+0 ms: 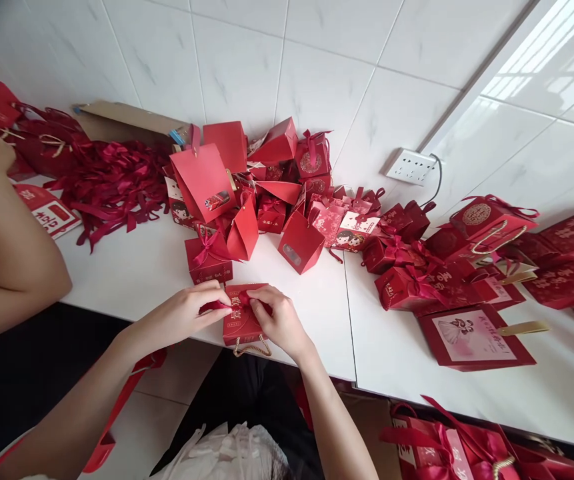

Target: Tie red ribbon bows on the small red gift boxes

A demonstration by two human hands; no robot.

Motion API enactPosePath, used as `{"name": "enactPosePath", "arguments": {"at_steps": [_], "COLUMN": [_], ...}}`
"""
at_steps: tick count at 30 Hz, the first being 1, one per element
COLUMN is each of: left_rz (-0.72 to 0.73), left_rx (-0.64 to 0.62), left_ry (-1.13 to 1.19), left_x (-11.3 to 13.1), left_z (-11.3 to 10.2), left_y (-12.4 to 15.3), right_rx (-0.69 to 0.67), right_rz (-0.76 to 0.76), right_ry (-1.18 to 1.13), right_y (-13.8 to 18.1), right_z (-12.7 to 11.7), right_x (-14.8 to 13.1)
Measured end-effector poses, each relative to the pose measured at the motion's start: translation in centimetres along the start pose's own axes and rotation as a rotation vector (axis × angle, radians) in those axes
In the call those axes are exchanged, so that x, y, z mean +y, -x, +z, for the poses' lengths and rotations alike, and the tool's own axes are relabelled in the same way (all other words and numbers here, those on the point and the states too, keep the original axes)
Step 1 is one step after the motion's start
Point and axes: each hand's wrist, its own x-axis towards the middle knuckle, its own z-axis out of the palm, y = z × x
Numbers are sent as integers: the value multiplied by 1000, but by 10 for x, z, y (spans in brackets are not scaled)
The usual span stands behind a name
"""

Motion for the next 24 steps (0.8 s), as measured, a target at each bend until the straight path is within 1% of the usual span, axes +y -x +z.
{"name": "enactPosePath", "arguments": {"at_steps": [4,6,8,12,14,16,19,22,24], "left_rz": [46,65,96,170,193,182,97,32,47], "left_rx": [61,112,140,132,111,94,86,65,41], "left_ry": [-181,-250,-272,-276,-270,-272,-300,-333,-353], "left_x": [2,2,2,5,9,14,17,14,10], "left_z": [0,0,-2,-6,-8,-10,-12,-15,-17], "left_y": [-10,-14,-16,-16,-14,-13,-10,-9,-10], "right_rx": [10,28,63,184,204,175,140,150,157], "right_rz": [0,27,79,165,185,204,211,206,202], "right_ry": [-6,-19,-61,-139,-156,-156,-132,-113,-107], "right_y": [0,0,0,0,0,-1,-2,-2,-2], "right_z": [3,5,8,14,16,16,15,14,14], "right_x": [4,5,5,5,3,1,-3,-4,-3]}}
